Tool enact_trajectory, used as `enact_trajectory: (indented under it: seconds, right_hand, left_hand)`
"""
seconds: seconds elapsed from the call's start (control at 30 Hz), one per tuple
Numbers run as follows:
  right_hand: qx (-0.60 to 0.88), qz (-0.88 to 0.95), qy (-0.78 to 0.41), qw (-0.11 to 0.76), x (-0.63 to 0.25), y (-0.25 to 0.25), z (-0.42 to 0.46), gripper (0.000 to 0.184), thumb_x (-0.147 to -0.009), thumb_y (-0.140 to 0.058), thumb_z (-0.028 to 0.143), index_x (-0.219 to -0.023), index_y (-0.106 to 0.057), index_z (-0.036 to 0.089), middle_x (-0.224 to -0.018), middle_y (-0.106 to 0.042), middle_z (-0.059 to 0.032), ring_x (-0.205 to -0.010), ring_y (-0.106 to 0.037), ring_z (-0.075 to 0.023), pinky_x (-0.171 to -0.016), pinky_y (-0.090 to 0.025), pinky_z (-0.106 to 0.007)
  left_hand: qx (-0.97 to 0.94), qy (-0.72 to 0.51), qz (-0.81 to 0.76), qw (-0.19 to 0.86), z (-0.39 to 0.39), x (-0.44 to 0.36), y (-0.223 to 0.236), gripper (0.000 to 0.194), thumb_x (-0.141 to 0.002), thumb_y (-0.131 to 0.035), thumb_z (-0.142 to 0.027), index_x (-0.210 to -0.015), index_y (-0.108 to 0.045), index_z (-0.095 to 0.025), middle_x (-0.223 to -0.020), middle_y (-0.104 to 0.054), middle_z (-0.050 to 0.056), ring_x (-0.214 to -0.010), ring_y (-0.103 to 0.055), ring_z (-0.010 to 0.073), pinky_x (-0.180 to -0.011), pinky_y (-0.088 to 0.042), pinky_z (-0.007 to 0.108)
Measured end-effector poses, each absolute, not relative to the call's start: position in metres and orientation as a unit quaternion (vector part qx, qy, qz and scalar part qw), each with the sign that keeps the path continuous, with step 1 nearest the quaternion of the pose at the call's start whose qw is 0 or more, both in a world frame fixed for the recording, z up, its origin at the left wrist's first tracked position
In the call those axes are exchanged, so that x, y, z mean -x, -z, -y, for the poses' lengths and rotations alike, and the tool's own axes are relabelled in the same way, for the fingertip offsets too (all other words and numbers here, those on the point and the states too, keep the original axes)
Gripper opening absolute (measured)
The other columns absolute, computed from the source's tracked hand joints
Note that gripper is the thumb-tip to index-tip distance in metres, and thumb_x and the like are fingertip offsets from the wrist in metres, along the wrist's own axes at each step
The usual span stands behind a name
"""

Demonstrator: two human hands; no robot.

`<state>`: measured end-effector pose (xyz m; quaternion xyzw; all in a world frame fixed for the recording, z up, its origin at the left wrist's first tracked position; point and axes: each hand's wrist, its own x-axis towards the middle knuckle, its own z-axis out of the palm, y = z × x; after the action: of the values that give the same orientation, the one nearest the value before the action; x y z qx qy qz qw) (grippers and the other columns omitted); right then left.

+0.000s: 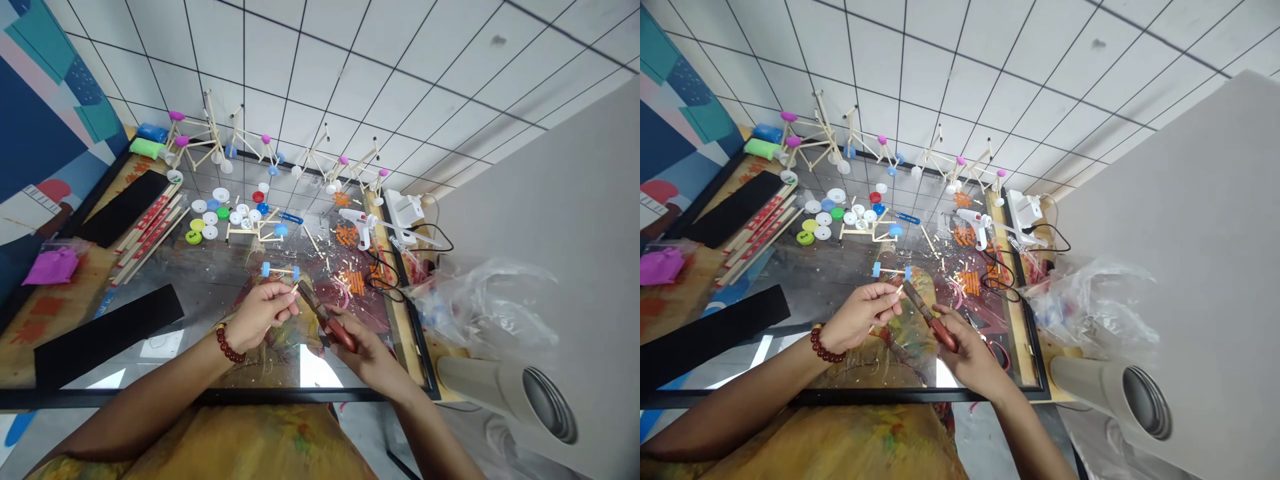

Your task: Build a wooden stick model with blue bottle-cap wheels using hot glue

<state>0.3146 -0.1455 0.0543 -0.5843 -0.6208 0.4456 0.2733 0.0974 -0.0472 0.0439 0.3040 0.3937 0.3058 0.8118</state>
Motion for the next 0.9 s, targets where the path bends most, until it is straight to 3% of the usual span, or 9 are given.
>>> enact_trajectory:
  seconds: [0.1, 0.27, 0.4, 0.5, 0.6, 0.77, 0.9]
  right_hand:
    - [0.583, 0.667, -0.394, 0.245, -0.316, -0.058, 0.142, 0.024, -0.088, -0.057, 0.021, -0.111, -0.066, 0.023, -0.13, -0.062, -0.0129, -0.132, -0.052, -0.0267, -0.104, -0.048, -0.045]
    - [0.571, 0.72, -0.331, 0.214, -0.313, -0.066, 0.137, 0.02, -0.087, -0.052, 0.013, -0.096, -0.067, 0.023, -0.114, -0.068, -0.0115, -0.133, -0.051, -0.0262, -0.102, -0.049, -0.041]
    - [0.592, 0.703, -0.33, 0.213, -0.311, -0.061, 0.139, 0.017, -0.085, -0.052, 0.014, -0.097, -0.061, 0.023, -0.101, -0.069, -0.0086, -0.105, -0.065, -0.0231, -0.086, -0.054, -0.035]
    - [0.638, 0.662, -0.335, 0.203, -0.311, -0.058, 0.141, 0.017, -0.083, -0.055, 0.019, -0.1, -0.053, 0.022, -0.093, -0.068, -0.0046, -0.081, -0.066, -0.0183, -0.072, -0.052, -0.03]
    - [0.646, 0.654, -0.354, 0.171, -0.312, -0.061, 0.139, 0.025, -0.083, -0.056, 0.023, -0.107, -0.051, 0.022, -0.094, -0.068, -0.0037, -0.079, -0.064, -0.0181, -0.07, -0.049, -0.029]
    - [0.644, 0.673, -0.349, 0.103, -0.309, -0.064, 0.134, 0.008, -0.085, -0.051, 0.022, -0.093, -0.055, 0.022, -0.078, -0.066, -0.0015, -0.065, -0.059, -0.017, -0.06, -0.04, -0.027]
    - [0.656, 0.689, -0.295, 0.088, -0.308, -0.057, 0.128, 0.016, -0.085, -0.047, 0.016, -0.095, -0.058, 0.021, -0.078, -0.069, -0.0041, -0.064, -0.061, -0.0179, -0.058, -0.038, -0.026]
  left_hand:
    - [-0.311, -0.29, -0.395, 0.814, 0.046, -0.096, -0.045, 0.032, -0.065, -0.082, -0.038, -0.071, -0.065, -0.011, -0.062, -0.063, 0.004, -0.044, -0.035, 0.0025, -0.041, -0.016, 0.018]
    - [-0.322, -0.279, -0.408, 0.808, 0.046, -0.095, -0.045, 0.029, -0.067, -0.08, -0.036, -0.07, -0.065, -0.011, -0.062, -0.063, 0.004, -0.044, -0.034, 0.0027, -0.041, -0.016, 0.017]
    - [-0.324, -0.29, -0.407, 0.803, 0.047, -0.097, -0.043, 0.028, -0.068, -0.08, -0.035, -0.07, -0.064, -0.012, -0.061, -0.063, 0.003, -0.044, -0.034, 0.0029, -0.041, -0.017, 0.017]
    - [-0.331, -0.302, -0.41, 0.795, 0.049, -0.098, -0.043, 0.029, -0.067, -0.08, -0.037, -0.072, -0.064, -0.012, -0.062, -0.064, 0.003, -0.044, -0.034, 0.0032, -0.041, -0.018, 0.018]
    - [-0.353, -0.31, -0.412, 0.781, 0.051, -0.099, -0.044, 0.029, -0.069, -0.078, -0.038, -0.072, -0.063, -0.013, -0.062, -0.064, 0.003, -0.045, -0.036, 0.0038, -0.043, -0.02, 0.018]
    - [-0.395, -0.309, -0.409, 0.763, 0.055, -0.098, -0.042, 0.032, -0.076, -0.071, -0.041, -0.065, -0.061, -0.013, -0.06, -0.06, 0.002, -0.045, -0.034, 0.0042, -0.046, -0.022, 0.02]
    - [-0.407, -0.328, -0.427, 0.738, 0.058, -0.101, -0.039, 0.035, -0.08, -0.068, -0.042, -0.061, -0.06, -0.014, -0.056, -0.053, 0.0, -0.046, -0.033, 0.005, -0.046, -0.021, 0.021]
